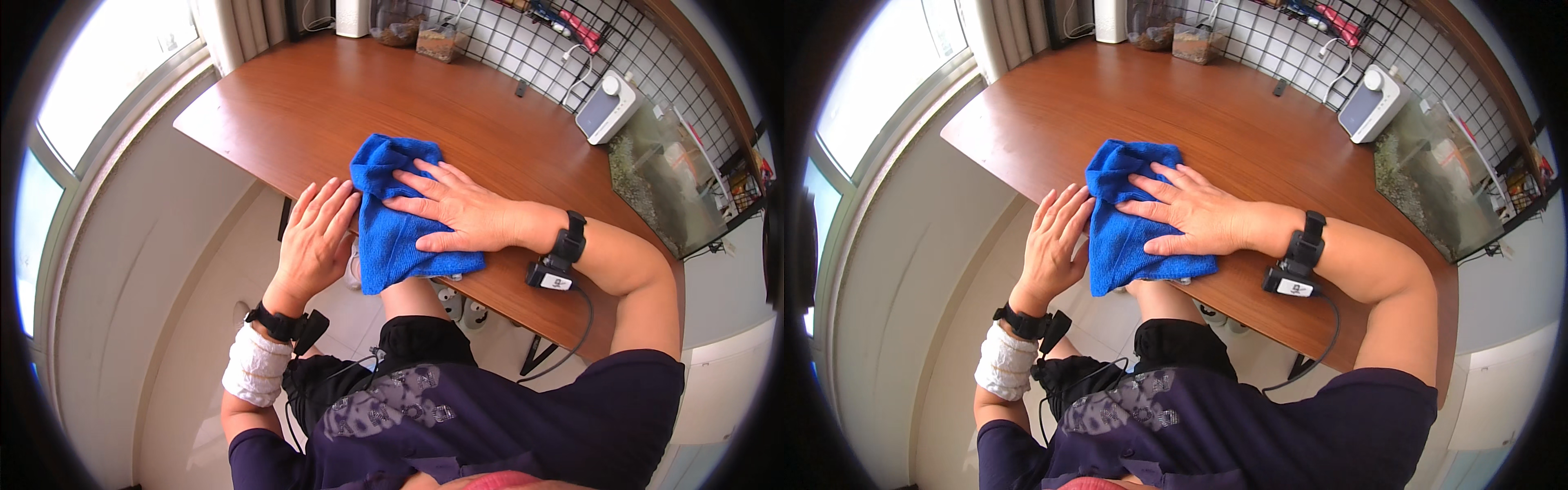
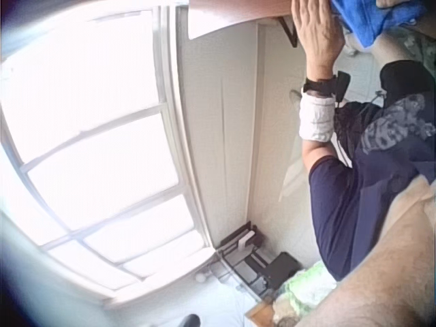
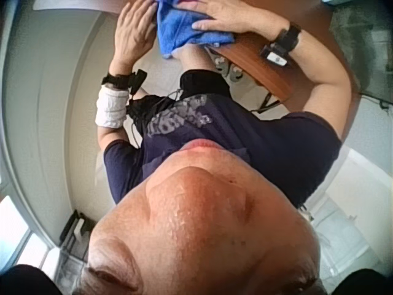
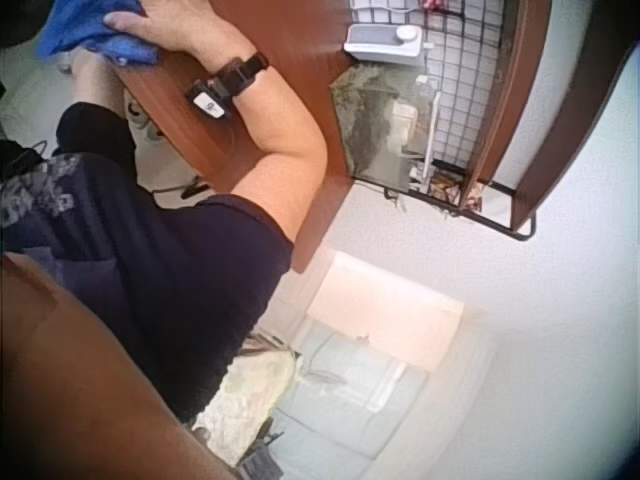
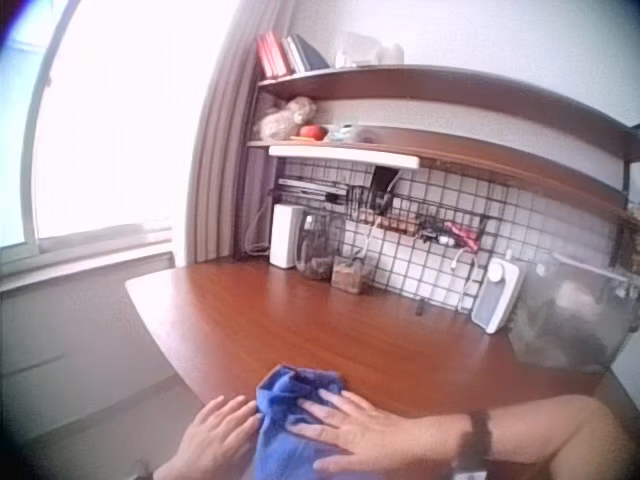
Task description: The person wipes a glass-topped desk and a window ledge with a cloth, then picks up a small red packet and removes a clear plastic glove.
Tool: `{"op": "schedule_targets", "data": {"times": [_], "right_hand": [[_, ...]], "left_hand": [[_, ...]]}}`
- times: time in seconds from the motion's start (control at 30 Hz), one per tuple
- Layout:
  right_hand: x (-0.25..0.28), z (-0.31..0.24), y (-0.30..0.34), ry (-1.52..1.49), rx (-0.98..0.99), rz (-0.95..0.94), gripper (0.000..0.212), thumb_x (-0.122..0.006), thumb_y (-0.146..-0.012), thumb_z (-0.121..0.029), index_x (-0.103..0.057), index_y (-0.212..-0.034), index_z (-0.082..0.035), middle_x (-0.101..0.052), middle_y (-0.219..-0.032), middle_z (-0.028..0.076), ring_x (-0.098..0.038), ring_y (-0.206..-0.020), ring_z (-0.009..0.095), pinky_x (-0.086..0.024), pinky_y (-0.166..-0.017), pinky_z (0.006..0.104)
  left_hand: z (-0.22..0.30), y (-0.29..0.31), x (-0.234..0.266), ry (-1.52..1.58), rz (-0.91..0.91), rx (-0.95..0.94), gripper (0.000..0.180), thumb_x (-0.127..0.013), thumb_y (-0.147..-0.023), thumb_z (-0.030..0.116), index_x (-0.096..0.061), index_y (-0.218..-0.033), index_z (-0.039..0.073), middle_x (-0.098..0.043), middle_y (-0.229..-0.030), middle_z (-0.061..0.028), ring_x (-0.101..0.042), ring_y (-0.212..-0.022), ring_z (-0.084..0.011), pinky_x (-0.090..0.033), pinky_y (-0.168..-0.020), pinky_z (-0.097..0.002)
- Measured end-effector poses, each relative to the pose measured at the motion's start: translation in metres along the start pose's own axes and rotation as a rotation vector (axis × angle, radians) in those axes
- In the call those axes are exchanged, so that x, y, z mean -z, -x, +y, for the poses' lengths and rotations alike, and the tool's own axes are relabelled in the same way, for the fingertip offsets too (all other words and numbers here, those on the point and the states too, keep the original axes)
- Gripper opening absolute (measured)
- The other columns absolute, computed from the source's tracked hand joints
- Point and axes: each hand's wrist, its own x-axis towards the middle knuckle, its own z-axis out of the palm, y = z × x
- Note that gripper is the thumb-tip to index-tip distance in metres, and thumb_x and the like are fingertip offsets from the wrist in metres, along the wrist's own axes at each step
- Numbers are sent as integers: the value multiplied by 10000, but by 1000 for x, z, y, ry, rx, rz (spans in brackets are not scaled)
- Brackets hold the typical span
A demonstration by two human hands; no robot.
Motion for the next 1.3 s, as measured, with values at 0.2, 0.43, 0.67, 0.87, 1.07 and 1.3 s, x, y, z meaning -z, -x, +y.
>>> {"op": "schedule_targets", "data": {"times": [0.2,0.43,0.67,0.87,1.07,1.3], "right_hand": [[8,70,-8,54,-139,-59,633,-403,-872,-565,-269,-1407,-254,-154,-1478,167,-120,-1350,411,-102,-1087,507],[14,192,-3,44,-490,-25,691,-306,-835,-692,-208,-1417,-333,-125,-1496,123,-106,-1355,405,-103,-1090,503],[25,259,45,46,-725,7,727,-261,-818,-727,-196,-1421,-327,-102,-1502,115,-107,-1360,392,-105,-1094,483],[10,286,77,87,-768,108,749,-272,-801,-738,-222,-1418,-317,-150,-1490,134,-140,-1351,400,-123,-1089,483],[8,181,46,112,-633,74,666,-304,-838,-679,-256,-1402,-329,-165,-1488,126,-163,-1337,419,-124,-1078,505],[2,53,59,85,-211,5,620,-387,-884,-557,-263,-1409,-250,-173,-1468,191,-134,-1335,437,-110,-1076,522]], "left_hand": [[-3,5,-10,-53,50,-3,570,-598,-637,-4,-502,-1196,49,-498,-1273,-122,-441,-1210,-291,-307,-1031,-441],[-3,8,-20,-66,111,28,541,-605,-633,-9,-535,-1166,53,-527,-1242,-117,-471,-1180,-301,-326,-1005,-436],[-9,16,-29,-85,186,63,501,-590,-622,13,-582,-1119,74,-557,-1210,-95,-492,-1161,-271,-326,-1006,-415],[-6,12,-38,-87,219,97,525,-581,-621,5,-563,-1141,78,-545,-1223,-88,-473,-1174,-281,-297,-1028,-439],[16,1,-24,-93,169,175,588,-620,-626,-24,-507,-1197,59,-490,-1283,-104,-400,-1238,-309,-237,-1066,-466],[58,1,-10,-95,74,197,619,-612,-640,-12,-471,-1238,62,-450,-1306,-113,-355,-1272,-302,-240,-1080,-439]]}}
